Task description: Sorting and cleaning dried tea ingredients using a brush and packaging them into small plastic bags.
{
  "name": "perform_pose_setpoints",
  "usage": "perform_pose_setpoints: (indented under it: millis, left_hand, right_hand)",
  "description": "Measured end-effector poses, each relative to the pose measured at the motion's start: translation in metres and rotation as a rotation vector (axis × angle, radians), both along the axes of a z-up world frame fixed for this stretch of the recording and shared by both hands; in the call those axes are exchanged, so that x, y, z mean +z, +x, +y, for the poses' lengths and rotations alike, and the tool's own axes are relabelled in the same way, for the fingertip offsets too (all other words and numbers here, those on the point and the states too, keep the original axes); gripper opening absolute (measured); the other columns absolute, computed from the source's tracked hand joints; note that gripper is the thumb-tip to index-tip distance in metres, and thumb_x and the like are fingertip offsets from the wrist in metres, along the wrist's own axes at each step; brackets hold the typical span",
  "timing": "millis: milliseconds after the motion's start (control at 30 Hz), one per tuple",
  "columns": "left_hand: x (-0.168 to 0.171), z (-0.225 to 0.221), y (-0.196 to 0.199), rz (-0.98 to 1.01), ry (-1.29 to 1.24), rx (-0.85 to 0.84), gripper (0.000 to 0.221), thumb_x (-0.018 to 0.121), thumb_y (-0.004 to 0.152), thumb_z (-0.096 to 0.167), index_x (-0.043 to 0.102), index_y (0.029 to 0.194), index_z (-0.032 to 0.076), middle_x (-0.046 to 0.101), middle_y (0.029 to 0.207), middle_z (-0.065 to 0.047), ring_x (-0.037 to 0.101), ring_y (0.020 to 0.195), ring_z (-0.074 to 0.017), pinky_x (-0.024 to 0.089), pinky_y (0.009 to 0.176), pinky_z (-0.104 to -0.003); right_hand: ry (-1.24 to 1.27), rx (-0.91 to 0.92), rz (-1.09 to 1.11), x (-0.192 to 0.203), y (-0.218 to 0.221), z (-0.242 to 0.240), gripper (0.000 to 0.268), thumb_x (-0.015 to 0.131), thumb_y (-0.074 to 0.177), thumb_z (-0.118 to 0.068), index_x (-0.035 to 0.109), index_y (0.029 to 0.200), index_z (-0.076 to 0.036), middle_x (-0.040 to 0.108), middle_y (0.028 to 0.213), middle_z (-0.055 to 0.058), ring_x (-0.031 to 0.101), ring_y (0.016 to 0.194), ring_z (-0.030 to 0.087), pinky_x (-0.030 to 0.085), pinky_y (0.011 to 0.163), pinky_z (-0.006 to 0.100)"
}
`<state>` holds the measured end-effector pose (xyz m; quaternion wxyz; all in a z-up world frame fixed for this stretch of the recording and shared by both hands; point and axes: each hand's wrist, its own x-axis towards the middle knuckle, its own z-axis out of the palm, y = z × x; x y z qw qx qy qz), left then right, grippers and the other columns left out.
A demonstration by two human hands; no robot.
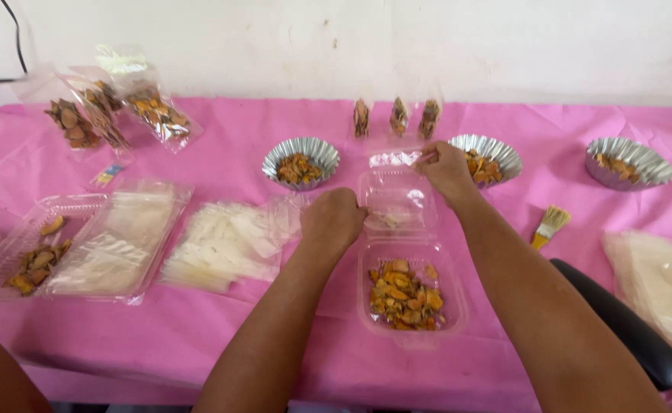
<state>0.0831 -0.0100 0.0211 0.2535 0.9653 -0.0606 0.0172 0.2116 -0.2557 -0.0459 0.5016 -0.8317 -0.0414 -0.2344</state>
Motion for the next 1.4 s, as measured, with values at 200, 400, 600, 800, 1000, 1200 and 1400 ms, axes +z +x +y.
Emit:
perform_pose_setpoints:
  millis: [200, 400, 600, 800, 1000, 1200, 1400]
  left_hand:
    - [-0.016, -0.007, 0.024, -0.321, -0.296, -0.106, 0.048, 0.071, 0.092, 0.033, 0.065, 0.131, 0.005, 0.067, 0.122, -0.025, 0.066, 0.118, -0.0430, 0.056, 0.098, -0.051]
    - [-0.005, -0.033, 0.022, -0.526, -0.333, -0.218, 0.099, 0.078, 0.080, 0.053, 0.038, 0.154, 0.001, 0.047, 0.146, -0.030, 0.053, 0.130, -0.0505, 0.050, 0.101, -0.064]
    - [0.036, -0.045, -0.009, -0.459, -0.396, -0.174, 0.115, 0.079, 0.077, 0.053, 0.020, 0.162, 0.002, 0.040, 0.155, -0.030, 0.042, 0.142, -0.0472, 0.038, 0.110, -0.067]
    - [-0.063, -0.044, 0.090, -0.785, -0.356, -0.246, 0.045, 0.078, 0.089, 0.024, 0.064, 0.131, 0.017, 0.075, 0.086, 0.000, 0.076, 0.085, -0.0195, 0.059, 0.079, -0.036]
    - [-0.018, -0.014, 0.064, -0.848, -0.410, -0.201, 0.015, 0.068, 0.098, 0.025, 0.069, 0.113, 0.026, 0.072, 0.094, 0.006, 0.074, 0.093, -0.0142, 0.058, 0.082, -0.030]
    - [0.012, -0.020, 0.017, -0.904, -0.275, -0.261, 0.100, 0.067, 0.082, 0.070, 0.043, 0.155, 0.006, 0.053, 0.145, -0.029, 0.054, 0.134, -0.0418, 0.043, 0.113, -0.057]
    - [0.007, -0.024, 0.013, -0.930, -0.026, -0.182, 0.119, 0.082, 0.074, 0.056, 0.023, 0.163, 0.002, 0.043, 0.154, -0.026, 0.041, 0.145, -0.0425, 0.027, 0.115, -0.072]
  right_hand:
    - [0.332, 0.100, -0.132, 0.050, -0.058, 0.017, 0.019, 0.081, 0.085, -0.004, 0.074, 0.103, -0.004, 0.066, 0.077, 0.006, 0.062, 0.072, 0.009, 0.051, 0.063, 0.022]
    - [0.692, 0.169, -0.326, 0.047, -0.084, 0.019, 0.015, 0.070, 0.095, 0.006, 0.064, 0.108, 0.002, 0.065, 0.089, 0.012, 0.072, 0.085, 0.021, 0.063, 0.079, 0.034]
    - [0.787, 0.393, -0.272, 0.048, -0.088, 0.016, 0.017, 0.066, 0.096, 0.008, 0.057, 0.107, -0.001, 0.069, 0.093, 0.012, 0.073, 0.088, 0.025, 0.061, 0.077, 0.034]
    - [0.534, 0.276, -0.243, 0.063, -0.107, 0.022, 0.014, 0.068, 0.102, -0.012, 0.071, 0.103, 0.001, 0.073, 0.091, 0.014, 0.073, 0.088, 0.023, 0.063, 0.081, 0.040]
    - [0.041, 0.238, -0.308, 0.077, -0.112, 0.014, 0.013, 0.072, 0.101, -0.016, 0.081, 0.099, -0.008, 0.078, 0.093, 0.010, 0.072, 0.089, 0.019, 0.057, 0.081, 0.032]
    - [0.115, 0.086, -0.418, 0.054, -0.105, 0.021, 0.003, 0.081, 0.095, -0.011, 0.082, 0.097, -0.010, 0.071, 0.075, 0.008, 0.066, 0.057, 0.013, 0.052, 0.058, 0.023]
    - [0.335, 0.233, -0.293, 0.065, -0.124, 0.056, 0.005, 0.081, 0.090, -0.007, 0.082, 0.095, -0.005, 0.072, 0.078, 0.012, 0.068, 0.063, 0.017, 0.060, 0.064, 0.032]
